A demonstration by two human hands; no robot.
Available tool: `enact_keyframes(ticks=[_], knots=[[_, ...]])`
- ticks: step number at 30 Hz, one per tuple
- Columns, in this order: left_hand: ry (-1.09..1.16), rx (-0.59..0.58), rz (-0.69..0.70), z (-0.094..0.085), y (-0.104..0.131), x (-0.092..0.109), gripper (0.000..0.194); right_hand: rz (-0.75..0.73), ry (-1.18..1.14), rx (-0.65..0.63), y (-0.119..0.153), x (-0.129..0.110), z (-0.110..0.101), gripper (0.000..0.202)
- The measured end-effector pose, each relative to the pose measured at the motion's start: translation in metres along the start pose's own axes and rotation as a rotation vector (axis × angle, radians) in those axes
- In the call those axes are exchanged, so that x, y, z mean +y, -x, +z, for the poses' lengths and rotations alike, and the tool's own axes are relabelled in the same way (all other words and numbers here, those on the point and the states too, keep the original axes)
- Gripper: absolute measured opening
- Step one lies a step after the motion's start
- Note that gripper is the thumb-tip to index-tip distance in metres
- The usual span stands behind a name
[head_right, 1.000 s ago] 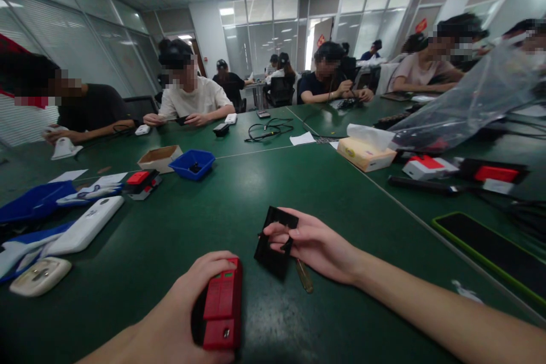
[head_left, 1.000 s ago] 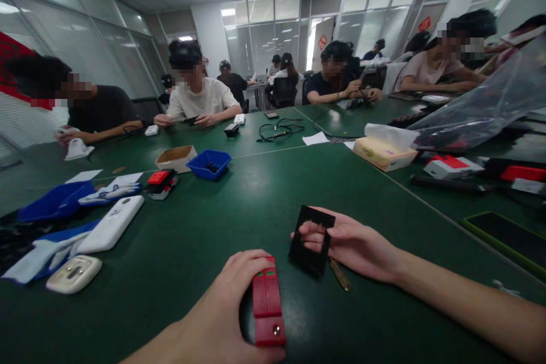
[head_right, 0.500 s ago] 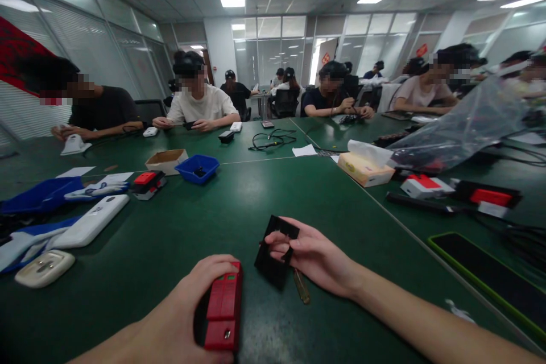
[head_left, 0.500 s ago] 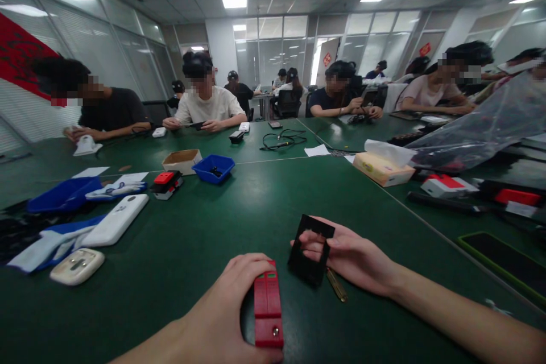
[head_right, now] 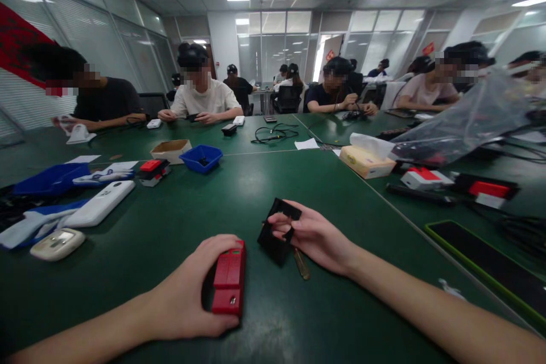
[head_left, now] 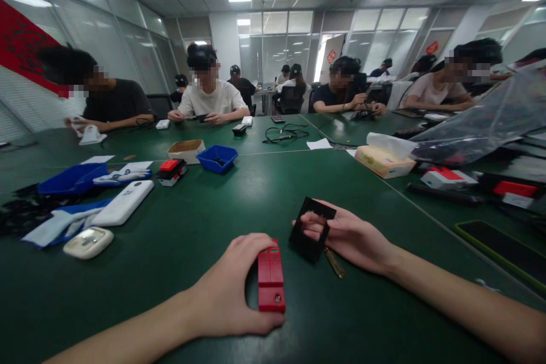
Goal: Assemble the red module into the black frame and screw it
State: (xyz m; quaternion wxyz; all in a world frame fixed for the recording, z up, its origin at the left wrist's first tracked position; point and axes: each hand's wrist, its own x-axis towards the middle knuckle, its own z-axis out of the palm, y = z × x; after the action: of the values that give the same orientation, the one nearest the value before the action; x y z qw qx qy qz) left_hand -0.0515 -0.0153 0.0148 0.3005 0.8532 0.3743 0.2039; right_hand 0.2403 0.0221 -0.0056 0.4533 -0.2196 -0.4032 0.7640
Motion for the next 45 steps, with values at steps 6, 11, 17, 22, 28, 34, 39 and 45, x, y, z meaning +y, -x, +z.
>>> enact_keyframes(ticks=[6, 11, 17, 22, 28, 34, 39, 45], knots=[[-0.041, -0.014, 0.036, 0.000, -0.004, -0.002, 0.090, -0.008, 0.011, 0.028, 0.001, -0.001, 0.002, 0.047], [-0.026, -0.045, 0.063, -0.002, -0.007, 0.000, 0.087, -0.016, 0.033, 0.012, 0.003, 0.001, 0.003, 0.048], [0.031, -0.092, 0.035, -0.004, -0.006, -0.002, 0.090, -0.044, 0.059, -0.019, 0.012, 0.007, 0.009, 0.046], [0.040, -0.095, -0.016, -0.004, -0.007, -0.003, 0.099, 0.102, -0.023, -0.013, 0.013, 0.005, 0.007, 0.042], [0.050, -0.090, 0.051, -0.006, -0.008, -0.001, 0.095, 0.168, -0.052, -0.021, 0.012, 0.002, 0.005, 0.045], [-0.014, -0.086, 0.016, -0.005, -0.005, 0.000, 0.097, 0.142, -0.033, -0.021, 0.007, 0.005, 0.009, 0.055], [-0.050, 0.092, 0.080, 0.002, -0.001, -0.011, 0.109, 0.118, -0.052, 0.001, 0.005, 0.006, 0.011, 0.052], [-0.092, 0.081, 0.247, 0.003, 0.003, -0.011, 0.103, 0.090, -0.054, 0.056, 0.003, 0.005, 0.010, 0.055]])
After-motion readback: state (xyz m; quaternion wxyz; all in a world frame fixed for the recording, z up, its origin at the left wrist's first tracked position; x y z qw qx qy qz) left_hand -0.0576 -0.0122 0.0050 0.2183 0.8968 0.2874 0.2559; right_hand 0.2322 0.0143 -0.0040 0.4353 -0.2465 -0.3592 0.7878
